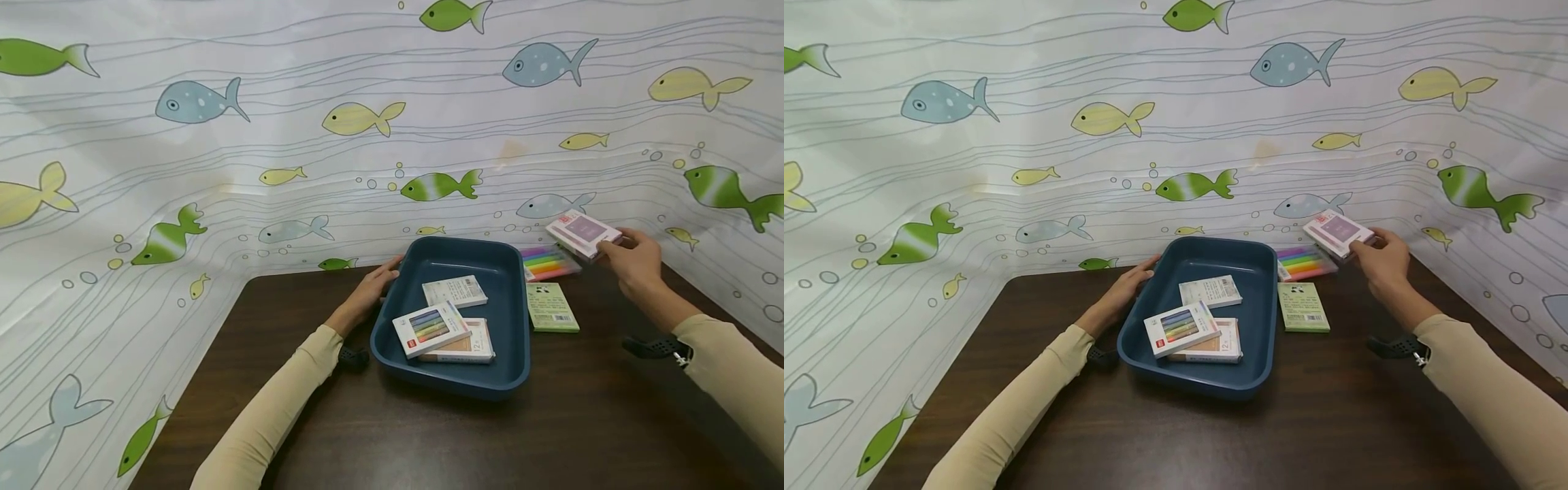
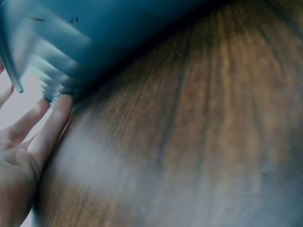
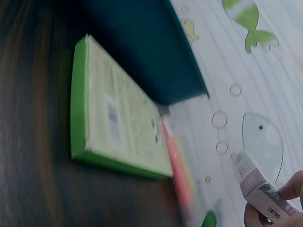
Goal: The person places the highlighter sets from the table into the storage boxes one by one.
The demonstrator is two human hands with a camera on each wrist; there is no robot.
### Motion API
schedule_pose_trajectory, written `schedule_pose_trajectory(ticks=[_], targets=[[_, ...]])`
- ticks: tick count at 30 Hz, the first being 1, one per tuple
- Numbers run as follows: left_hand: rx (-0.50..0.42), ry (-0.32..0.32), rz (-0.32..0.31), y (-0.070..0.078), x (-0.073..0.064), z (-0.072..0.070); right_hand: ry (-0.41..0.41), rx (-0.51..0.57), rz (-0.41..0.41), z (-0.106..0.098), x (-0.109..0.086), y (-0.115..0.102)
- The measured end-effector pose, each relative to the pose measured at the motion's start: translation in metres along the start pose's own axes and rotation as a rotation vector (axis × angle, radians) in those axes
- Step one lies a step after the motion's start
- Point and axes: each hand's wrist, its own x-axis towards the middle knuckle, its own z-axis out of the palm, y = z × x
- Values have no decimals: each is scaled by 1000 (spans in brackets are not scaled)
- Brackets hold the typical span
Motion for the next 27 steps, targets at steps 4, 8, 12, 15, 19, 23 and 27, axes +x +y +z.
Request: schedule_pose_trajectory(ticks=[4,8,12,15,19,23,27], targets=[[-7,-4,-4,1,0,-1,-26,-20,-13,8,-6,-12],[-2,3,-13,-9,5,-6,-64,-13,-26,16,-10,-20],[12,40,1,-23,11,-8,-117,32,-32,25,-16,-27],[25,60,9,-24,11,-6,-174,77,-32,33,-23,-33],[23,63,-1,-18,9,-4,-266,134,-14,43,-32,-41],[17,36,-14,-7,3,-2,-343,112,-20,56,-39,-46],[24,20,-29,-1,-3,-1,-404,60,-41,71,-42,-46]])
